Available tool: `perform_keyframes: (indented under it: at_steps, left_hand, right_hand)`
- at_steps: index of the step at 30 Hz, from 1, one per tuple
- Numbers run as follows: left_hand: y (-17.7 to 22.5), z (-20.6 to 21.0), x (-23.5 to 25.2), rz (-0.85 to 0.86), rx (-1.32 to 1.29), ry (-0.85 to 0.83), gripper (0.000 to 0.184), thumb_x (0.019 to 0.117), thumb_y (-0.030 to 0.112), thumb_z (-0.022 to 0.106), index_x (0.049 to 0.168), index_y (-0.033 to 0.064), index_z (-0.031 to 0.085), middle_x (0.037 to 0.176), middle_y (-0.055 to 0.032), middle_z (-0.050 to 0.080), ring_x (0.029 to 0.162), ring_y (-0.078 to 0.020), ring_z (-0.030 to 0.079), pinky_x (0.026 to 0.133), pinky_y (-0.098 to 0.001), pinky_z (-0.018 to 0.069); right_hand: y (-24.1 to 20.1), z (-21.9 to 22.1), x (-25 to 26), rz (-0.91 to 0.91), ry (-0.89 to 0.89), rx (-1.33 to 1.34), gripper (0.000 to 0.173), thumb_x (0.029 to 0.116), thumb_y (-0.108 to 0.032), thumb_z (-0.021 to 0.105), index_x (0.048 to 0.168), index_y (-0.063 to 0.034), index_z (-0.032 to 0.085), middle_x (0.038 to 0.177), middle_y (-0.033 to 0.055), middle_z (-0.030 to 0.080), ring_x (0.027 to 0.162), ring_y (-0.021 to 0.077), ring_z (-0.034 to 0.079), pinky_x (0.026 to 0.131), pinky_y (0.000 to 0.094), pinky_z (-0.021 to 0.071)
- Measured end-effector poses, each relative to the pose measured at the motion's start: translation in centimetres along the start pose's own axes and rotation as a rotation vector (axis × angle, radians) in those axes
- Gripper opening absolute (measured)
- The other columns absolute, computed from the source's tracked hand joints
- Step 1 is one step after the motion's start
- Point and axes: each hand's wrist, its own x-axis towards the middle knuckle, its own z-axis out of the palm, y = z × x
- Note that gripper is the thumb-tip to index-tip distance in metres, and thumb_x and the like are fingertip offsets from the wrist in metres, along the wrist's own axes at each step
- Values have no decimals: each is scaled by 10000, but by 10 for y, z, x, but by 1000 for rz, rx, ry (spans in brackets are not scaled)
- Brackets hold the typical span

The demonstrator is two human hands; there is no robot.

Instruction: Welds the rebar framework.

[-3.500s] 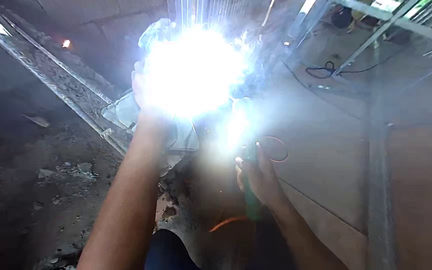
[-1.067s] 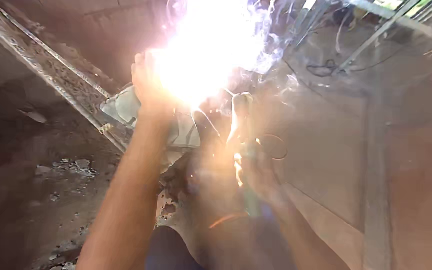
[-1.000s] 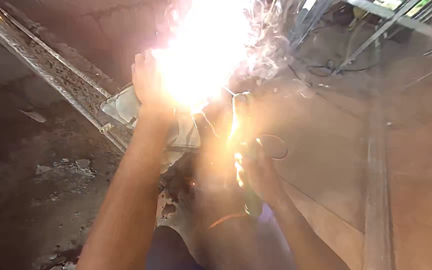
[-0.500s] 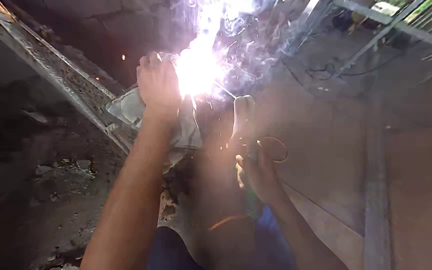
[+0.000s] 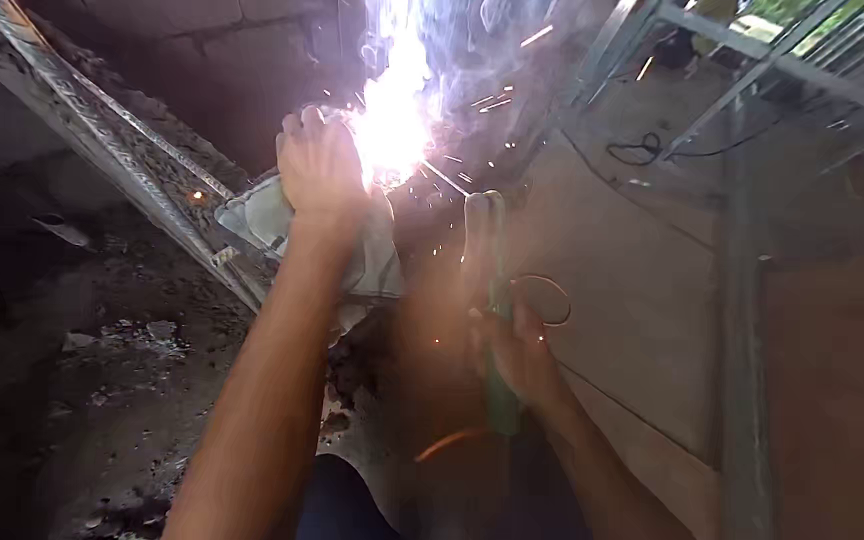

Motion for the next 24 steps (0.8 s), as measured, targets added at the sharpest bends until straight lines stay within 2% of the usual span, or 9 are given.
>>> perform_keyframes:
  at_steps: [1, 3, 7, 9, 15, 19, 21, 22, 24]
  left_hand:
    - [2, -2, 0, 3, 20, -10, 393, 843, 141, 746, 1139, -93, 637, 1324, -310, 577, 1290, -490, 524, 977, -619, 485]
    - [2, -4, -2, 12, 7, -10, 429, 827, 166, 764, 1139, -97, 633, 1332, -321, 567, 1295, -497, 517, 979, -625, 481]
    - [0, -2, -4, 30, -12, 19, 448, 831, 132, 755, 1182, -105, 608, 1326, -327, 561, 1290, -505, 513, 993, -622, 466]
    - [-3, 4, -5, 23, -71, 58, 473, 853, 116, 725, 1252, -102, 593, 1360, -340, 546, 1299, -509, 510, 1012, -617, 455]
    - [0, -3, -1, 25, -32, 8, 373, 839, 138, 744, 1116, -86, 635, 1320, -301, 589, 1299, -490, 520, 994, -630, 469]
    - [-5, 6, -6, 5, -102, 57, 518, 838, 124, 750, 1282, -84, 583, 1374, -338, 534, 1312, -490, 507, 1020, -614, 448]
    - [-5, 8, -8, -4, -113, 48, 489, 840, 157, 776, 1237, -75, 607, 1344, -332, 555, 1296, -487, 514, 1010, -624, 442]
    - [-2, 2, -5, -1, -67, 31, 437, 831, 187, 773, 1146, -80, 630, 1303, -320, 583, 1280, -494, 528, 980, -635, 471]
    - [1, -2, 1, 13, -30, 8, 395, 878, 209, 730, 1139, -78, 652, 1327, -300, 590, 1308, -492, 514, 1001, -633, 466]
  right_hand:
    - [0, 0, 0, -2, -3, -4, 465, 993, -242, 598, 1384, -38, 449, 711, 83, 592, 491, 205, 596, 455, 360, 569]
    - [0, 1, 0, -13, -4, -8, 449, 998, -236, 596, 1375, -38, 454, 691, 79, 582, 484, 202, 591, 450, 356, 565]
    - [-1, 3, 1, 0, 3, -5, 425, 1004, -233, 589, 1361, -37, 467, 694, 76, 579, 478, 199, 581, 444, 354, 560]
    - [0, 3, 1, -12, 2, -23, 402, 997, -251, 585, 1321, -42, 472, 690, 66, 577, 480, 194, 582, 449, 353, 560]
    - [1, 4, 2, -24, 0, 11, 391, 997, -223, 588, 1319, -33, 472, 701, 75, 569, 490, 196, 579, 453, 348, 555]
    - [-3, 4, 1, -4, 4, -10, 419, 995, -217, 573, 1361, -36, 477, 750, 84, 612, 506, 196, 605, 455, 351, 571]
    - [0, 4, 2, -15, 8, -23, 415, 1000, -239, 584, 1350, -41, 484, 730, 88, 605, 502, 205, 600, 453, 359, 566]
    - [1, 3, 2, -20, 6, -36, 416, 1007, -250, 586, 1348, -39, 478, 708, 86, 597, 496, 205, 595, 453, 361, 562]
    - [0, 4, 2, -13, -2, -24, 398, 1008, -245, 581, 1332, -40, 473, 686, 78, 574, 489, 205, 582, 457, 363, 556]
